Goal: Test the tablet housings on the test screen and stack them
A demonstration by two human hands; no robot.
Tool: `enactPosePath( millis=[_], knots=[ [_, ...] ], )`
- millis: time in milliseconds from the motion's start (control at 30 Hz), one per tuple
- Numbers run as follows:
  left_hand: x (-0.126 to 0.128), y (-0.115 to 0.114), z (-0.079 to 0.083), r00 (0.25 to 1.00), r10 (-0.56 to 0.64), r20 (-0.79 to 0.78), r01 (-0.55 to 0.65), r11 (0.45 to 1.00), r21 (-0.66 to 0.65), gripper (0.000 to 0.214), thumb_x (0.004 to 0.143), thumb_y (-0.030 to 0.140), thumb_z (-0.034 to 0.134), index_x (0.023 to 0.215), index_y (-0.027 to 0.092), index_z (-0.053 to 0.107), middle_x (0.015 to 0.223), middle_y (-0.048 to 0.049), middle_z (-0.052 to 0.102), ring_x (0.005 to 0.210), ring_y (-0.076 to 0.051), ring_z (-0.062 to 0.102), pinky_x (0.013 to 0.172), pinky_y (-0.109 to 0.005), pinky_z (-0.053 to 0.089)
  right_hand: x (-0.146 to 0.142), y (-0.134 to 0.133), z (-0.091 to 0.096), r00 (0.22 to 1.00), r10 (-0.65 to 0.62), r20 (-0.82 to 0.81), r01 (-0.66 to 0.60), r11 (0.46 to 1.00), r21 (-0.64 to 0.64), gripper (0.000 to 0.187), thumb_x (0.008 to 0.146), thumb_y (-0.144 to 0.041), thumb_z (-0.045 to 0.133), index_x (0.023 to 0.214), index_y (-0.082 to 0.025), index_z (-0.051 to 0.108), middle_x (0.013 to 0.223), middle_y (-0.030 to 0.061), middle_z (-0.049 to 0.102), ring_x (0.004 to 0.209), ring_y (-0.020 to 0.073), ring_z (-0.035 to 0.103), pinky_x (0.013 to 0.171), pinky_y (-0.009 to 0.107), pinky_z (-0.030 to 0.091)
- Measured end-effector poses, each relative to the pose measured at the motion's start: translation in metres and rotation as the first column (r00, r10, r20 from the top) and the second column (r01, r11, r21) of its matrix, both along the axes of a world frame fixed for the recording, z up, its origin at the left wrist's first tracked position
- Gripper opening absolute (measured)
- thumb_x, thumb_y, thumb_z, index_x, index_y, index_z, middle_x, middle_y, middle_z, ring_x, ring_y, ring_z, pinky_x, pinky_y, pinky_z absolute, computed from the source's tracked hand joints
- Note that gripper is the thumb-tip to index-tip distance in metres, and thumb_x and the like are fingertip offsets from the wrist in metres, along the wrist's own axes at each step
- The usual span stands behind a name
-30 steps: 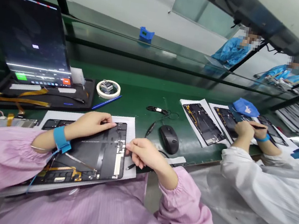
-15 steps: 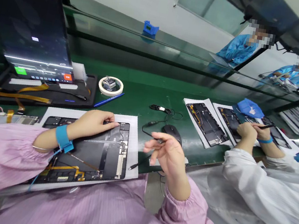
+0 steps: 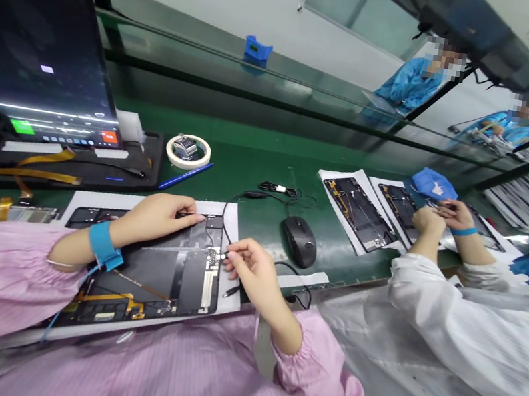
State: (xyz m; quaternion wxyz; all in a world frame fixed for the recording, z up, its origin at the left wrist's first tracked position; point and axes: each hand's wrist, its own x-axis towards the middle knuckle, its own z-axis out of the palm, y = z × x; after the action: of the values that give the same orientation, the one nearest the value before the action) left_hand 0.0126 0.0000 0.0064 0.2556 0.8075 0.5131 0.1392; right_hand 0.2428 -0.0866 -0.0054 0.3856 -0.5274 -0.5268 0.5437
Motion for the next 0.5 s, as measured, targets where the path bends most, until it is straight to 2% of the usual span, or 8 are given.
enactPosePath(
  millis=[200,233,300,333,400,500],
  knots=[
    [0.000,0.001,-0.001,1.000,0.002,0.011,-0.002,1.000,-0.001,0.037,0.085,0.053,0.046,0.073,0.021,0.059,0.075,-0.0012,0.066,0.066,-0.017,0.056,0.056,-0.027,0.028,-0.004,-0.009,-0.006,0.998,-0.056,0.007,0.055,0.998,0.024,0.023,0.084,-0.040,0.062,0.091,-0.019,0.055,0.072,0.0007,0.064,0.062,0.0117,0.061,0.061,0.027,0.052],
    [0.000,0.001,-0.001,1.000,0.005,0.014,-0.005,1.000,-0.003,0.037,0.085,0.053,0.046,0.073,0.021,0.060,0.075,-0.0012,0.067,0.066,-0.017,0.056,0.056,-0.027,0.028,-0.004,-0.010,-0.005,0.997,-0.043,0.060,0.041,0.998,0.040,0.021,0.086,-0.039,0.059,0.091,-0.019,0.054,0.071,0.0004,0.063,0.062,0.0119,0.061,0.061,0.027,0.052],
    [0.000,0.001,-0.001,1.000,0.009,0.017,-0.009,1.000,-0.005,0.037,0.084,0.053,0.047,0.073,0.021,0.060,0.075,-0.0014,0.067,0.066,-0.018,0.057,0.055,-0.027,0.029,-0.005,-0.012,-0.002,0.964,0.000,0.265,-0.031,0.993,0.114,0.015,0.090,-0.034,0.051,0.093,-0.020,0.053,0.073,0.0013,0.063,0.066,0.0133,0.060,0.064,0.029,0.051],
    [0.000,0.001,-0.001,1.000,0.012,0.019,-0.012,1.000,-0.003,0.036,0.084,0.053,0.047,0.073,0.021,0.060,0.075,-0.0015,0.067,0.066,-0.018,0.057,0.055,-0.027,0.029,-0.006,-0.013,0.001,0.917,0.016,0.398,-0.089,0.982,0.166,0.013,0.092,-0.031,0.047,0.094,-0.019,0.053,0.077,0.0029,0.063,0.070,0.0149,0.060,0.068,0.031,0.051],
    [0.001,0.001,-0.001,1.000,0.015,0.024,-0.015,1.000,0.004,0.037,0.084,0.053,0.047,0.073,0.021,0.061,0.075,-0.0018,0.068,0.065,-0.017,0.057,0.055,-0.026,0.028,-0.008,-0.015,0.006,0.772,-0.002,0.636,-0.219,0.938,0.268,0.017,0.094,-0.026,0.041,0.102,-0.018,0.053,0.089,0.0083,0.064,0.082,0.0196,0.060,0.079,0.038,0.050],
    [0.001,0.000,-0.001,0.999,0.013,0.035,-0.014,1.000,0.013,0.037,0.084,0.054,0.047,0.073,0.020,0.061,0.075,-0.0020,0.068,0.064,-0.017,0.056,0.055,-0.026,0.028,-0.013,-0.017,0.010,0.595,-0.066,0.801,-0.366,0.865,0.344,0.036,0.092,-0.027,0.041,0.125,-0.012,0.045,0.102,0.0157,0.062,0.091,0.0263,0.058,0.082,0.045,0.049]
  ],
)
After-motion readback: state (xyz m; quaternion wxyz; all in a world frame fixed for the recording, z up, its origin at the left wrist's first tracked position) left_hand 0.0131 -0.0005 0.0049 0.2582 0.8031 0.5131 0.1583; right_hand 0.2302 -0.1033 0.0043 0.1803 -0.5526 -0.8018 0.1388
